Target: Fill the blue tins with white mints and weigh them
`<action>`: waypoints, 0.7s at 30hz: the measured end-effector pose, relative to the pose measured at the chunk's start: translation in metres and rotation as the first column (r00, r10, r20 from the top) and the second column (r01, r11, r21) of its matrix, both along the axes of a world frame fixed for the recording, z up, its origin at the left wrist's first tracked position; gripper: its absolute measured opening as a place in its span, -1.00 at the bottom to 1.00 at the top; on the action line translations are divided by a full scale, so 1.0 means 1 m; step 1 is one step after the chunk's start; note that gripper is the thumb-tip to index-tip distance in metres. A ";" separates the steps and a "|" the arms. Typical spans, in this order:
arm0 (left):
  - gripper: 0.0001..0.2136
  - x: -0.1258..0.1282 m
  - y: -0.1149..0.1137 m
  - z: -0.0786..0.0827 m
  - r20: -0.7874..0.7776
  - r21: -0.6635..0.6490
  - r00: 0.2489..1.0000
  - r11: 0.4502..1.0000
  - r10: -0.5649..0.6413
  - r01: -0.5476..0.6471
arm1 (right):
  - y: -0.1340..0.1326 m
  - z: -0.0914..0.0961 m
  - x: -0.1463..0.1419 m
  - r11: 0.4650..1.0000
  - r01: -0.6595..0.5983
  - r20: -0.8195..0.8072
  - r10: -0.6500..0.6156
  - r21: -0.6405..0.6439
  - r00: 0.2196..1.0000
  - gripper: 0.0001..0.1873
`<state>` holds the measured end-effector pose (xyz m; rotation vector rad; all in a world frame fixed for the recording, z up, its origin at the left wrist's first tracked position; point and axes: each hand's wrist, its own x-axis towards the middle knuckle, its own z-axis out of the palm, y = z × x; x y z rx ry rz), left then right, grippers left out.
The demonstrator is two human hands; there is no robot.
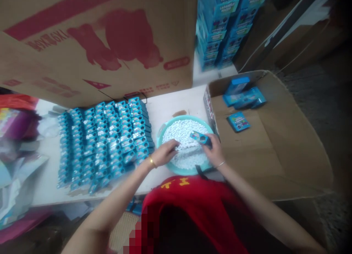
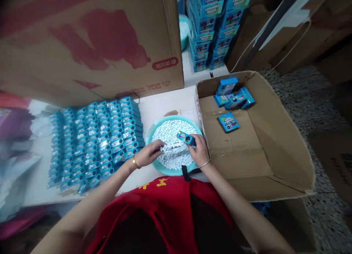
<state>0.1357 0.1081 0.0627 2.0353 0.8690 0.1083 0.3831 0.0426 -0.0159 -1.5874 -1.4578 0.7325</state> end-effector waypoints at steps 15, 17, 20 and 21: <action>-0.80 0.072 -0.002 0.111 -0.701 0.213 0.694 0.880 -0.166 0.426 | -0.018 -0.007 -0.022 0.984 -0.176 -0.006 0.176 0.027 0.984 -0.62; -0.82 0.064 0.001 0.114 -0.650 0.242 0.745 0.889 -0.148 0.388 | -0.018 -0.006 -0.021 0.987 -0.158 -0.079 0.158 0.008 0.984 -0.68; -0.76 0.045 0.004 0.102 -0.457 0.267 0.887 0.942 -0.060 0.202 | -0.021 0.003 -0.022 0.988 -0.154 -0.192 0.147 -0.022 0.970 -0.69; -0.65 0.039 0.003 0.094 -0.362 0.259 0.932 0.957 -0.028 0.129 | -0.023 0.007 -0.023 0.985 -0.171 -0.231 0.158 -0.035 0.960 -0.67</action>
